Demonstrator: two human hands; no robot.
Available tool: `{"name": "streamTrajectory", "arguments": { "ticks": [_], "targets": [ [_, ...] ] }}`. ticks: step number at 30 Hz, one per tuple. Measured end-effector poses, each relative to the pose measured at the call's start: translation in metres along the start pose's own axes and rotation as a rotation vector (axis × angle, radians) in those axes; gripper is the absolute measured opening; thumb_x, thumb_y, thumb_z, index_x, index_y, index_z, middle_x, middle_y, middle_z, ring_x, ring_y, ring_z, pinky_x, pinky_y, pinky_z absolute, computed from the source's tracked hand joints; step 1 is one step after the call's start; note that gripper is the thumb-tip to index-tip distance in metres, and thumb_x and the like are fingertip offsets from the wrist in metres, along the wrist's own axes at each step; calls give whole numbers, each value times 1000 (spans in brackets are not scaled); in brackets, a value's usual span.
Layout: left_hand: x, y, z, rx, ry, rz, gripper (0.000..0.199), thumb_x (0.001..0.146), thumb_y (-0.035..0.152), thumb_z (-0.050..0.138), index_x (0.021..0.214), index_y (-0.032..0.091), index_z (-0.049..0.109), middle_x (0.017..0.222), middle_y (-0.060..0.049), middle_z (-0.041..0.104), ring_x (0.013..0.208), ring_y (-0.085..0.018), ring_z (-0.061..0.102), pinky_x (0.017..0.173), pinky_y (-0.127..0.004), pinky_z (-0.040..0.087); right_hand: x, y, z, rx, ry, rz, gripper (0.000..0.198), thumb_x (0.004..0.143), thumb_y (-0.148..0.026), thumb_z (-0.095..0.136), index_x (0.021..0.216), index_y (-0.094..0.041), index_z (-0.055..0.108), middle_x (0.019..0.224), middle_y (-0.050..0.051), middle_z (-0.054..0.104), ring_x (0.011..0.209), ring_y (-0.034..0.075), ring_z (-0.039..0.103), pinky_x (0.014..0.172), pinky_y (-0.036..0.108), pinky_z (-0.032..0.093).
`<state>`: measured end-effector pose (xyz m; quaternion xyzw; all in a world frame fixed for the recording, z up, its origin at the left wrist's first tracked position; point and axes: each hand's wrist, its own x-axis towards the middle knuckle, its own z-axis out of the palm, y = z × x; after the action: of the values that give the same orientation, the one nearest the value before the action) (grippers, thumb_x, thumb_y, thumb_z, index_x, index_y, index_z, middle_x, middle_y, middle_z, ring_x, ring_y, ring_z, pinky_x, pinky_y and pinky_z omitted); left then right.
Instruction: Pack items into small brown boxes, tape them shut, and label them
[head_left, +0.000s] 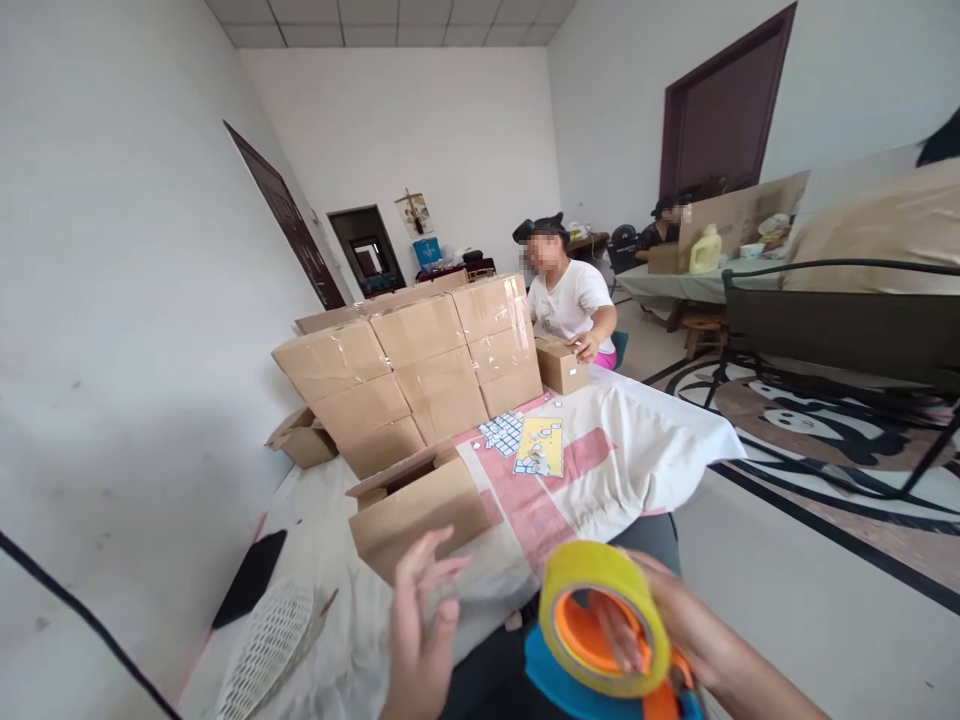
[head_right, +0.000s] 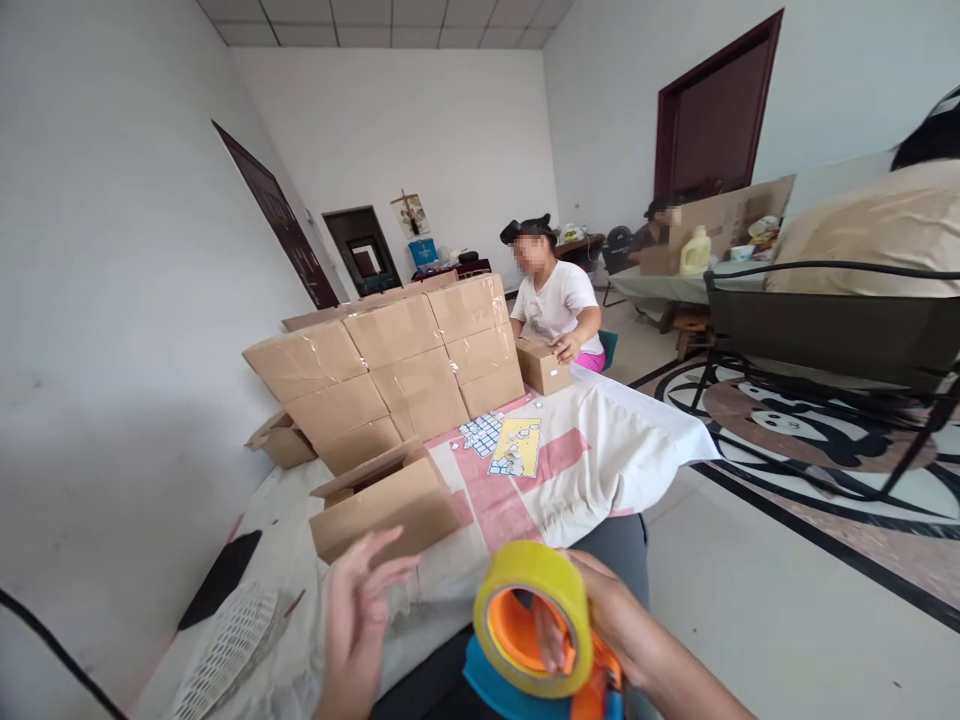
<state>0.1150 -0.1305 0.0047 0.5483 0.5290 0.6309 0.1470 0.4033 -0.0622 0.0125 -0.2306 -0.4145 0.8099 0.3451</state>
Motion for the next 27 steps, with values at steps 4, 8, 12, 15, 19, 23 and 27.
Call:
{"name": "streamTrajectory", "arguments": {
  "ticks": [4,8,12,15,19,23,27],
  "targets": [
    [6,30,66,-250,-275,-442,80,93,69,50,157,28,23,127,-14,67,99,-25,70,91,-41,56,20,19,28,126,-55,39,60,88,-72,59,93,-15,76,72,9,74,69,22,72,77,34,57],
    [10,19,87,-249,-273,-568,94,84,72,62,156,23,26,81,-1,66,77,-21,64,74,-32,54,20,34,17,13,-78,-45,73,71,-68,80,123,-18,71,118,14,75,114,33,69,107,46,48],
    [12,-8,96,-317,-259,-536,91,82,69,68,153,22,34,68,4,59,63,-17,60,64,-30,51,21,40,-1,-247,63,-63,73,67,-57,86,127,-19,69,125,15,73,118,37,67,102,49,52],
    [18,-21,92,-322,-44,-441,63,81,64,72,127,22,63,98,-9,71,89,-23,71,78,-34,58,33,27,-17,-430,217,-115,70,70,-60,82,123,-17,69,116,14,75,110,36,70,94,46,58],
    [30,-29,62,-302,397,-170,35,79,54,77,85,20,73,120,-12,69,116,-29,67,89,-36,60,80,-20,-54,-713,420,-190,61,71,-59,78,115,-18,66,97,11,75,86,32,73,67,39,61],
    [40,-29,37,-256,416,-158,32,79,49,79,91,19,75,82,-5,72,72,-18,71,70,-32,60,147,-66,-95,-899,737,-194,50,79,-53,70,111,-15,60,93,15,73,78,29,72,57,35,55],
    [46,-19,26,-283,278,-228,48,75,49,82,110,18,72,77,-1,69,49,-10,59,48,-25,51,189,-76,-113,-1151,1001,-141,57,79,-49,71,119,-10,59,110,24,70,108,40,66,88,49,52]
  ]
}}
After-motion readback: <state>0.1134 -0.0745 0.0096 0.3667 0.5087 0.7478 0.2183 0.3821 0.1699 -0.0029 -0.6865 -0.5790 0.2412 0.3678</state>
